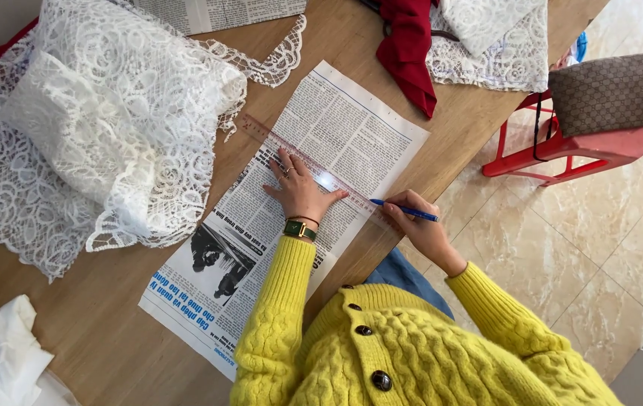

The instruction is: The person uses a ruler and a pen to draw straight lines on a newspaper sheet placed on a wooden table. They adjust the ruler's position multiple times to create a grid-like pattern and then use a curved template to draw a curved line on the newspaper.

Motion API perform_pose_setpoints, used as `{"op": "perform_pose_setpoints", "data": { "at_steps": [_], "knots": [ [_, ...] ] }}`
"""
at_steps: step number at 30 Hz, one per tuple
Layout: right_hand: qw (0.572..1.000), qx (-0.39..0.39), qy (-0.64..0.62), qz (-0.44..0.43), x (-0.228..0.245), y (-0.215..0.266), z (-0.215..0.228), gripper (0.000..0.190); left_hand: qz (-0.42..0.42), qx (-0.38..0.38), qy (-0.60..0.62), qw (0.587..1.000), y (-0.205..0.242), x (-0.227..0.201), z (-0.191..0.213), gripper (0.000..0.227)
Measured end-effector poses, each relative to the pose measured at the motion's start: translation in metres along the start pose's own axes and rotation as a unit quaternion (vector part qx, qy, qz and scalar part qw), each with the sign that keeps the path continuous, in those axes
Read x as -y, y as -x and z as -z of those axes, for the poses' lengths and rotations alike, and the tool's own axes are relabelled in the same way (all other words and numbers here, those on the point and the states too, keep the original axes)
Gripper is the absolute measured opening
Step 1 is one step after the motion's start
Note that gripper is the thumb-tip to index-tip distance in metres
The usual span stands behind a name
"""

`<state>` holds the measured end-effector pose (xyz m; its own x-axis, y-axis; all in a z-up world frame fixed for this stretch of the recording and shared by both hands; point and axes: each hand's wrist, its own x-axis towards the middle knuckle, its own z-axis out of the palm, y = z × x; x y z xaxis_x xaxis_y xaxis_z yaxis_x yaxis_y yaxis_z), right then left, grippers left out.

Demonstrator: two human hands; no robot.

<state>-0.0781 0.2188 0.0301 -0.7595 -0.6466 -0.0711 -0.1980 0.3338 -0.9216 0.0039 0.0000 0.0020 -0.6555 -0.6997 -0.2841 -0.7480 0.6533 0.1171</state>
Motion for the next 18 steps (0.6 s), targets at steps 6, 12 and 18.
{"op": "perform_pose_setpoints", "data": {
  "at_steps": [6, 12, 18],
  "knots": [
    [1.000, 0.000, -0.011, 0.003, 0.0025, 0.0008, -0.0012, 0.014, -0.003, 0.003, 0.001, 1.000, 0.0009, -0.0001, 0.0041, 0.132],
    [1.000, -0.002, -0.007, 0.006, 0.0009, 0.0005, -0.0011, 0.015, -0.003, 0.002, 0.007, 1.000, 0.0007, 0.0007, 0.0029, 0.131],
    [1.000, 0.000, 0.001, 0.001, 0.0039, 0.0023, -0.0020, 0.016, -0.004, 0.000, 0.014, 1.000, -0.0004, 0.0021, 0.0000, 0.132]
  ]
}}
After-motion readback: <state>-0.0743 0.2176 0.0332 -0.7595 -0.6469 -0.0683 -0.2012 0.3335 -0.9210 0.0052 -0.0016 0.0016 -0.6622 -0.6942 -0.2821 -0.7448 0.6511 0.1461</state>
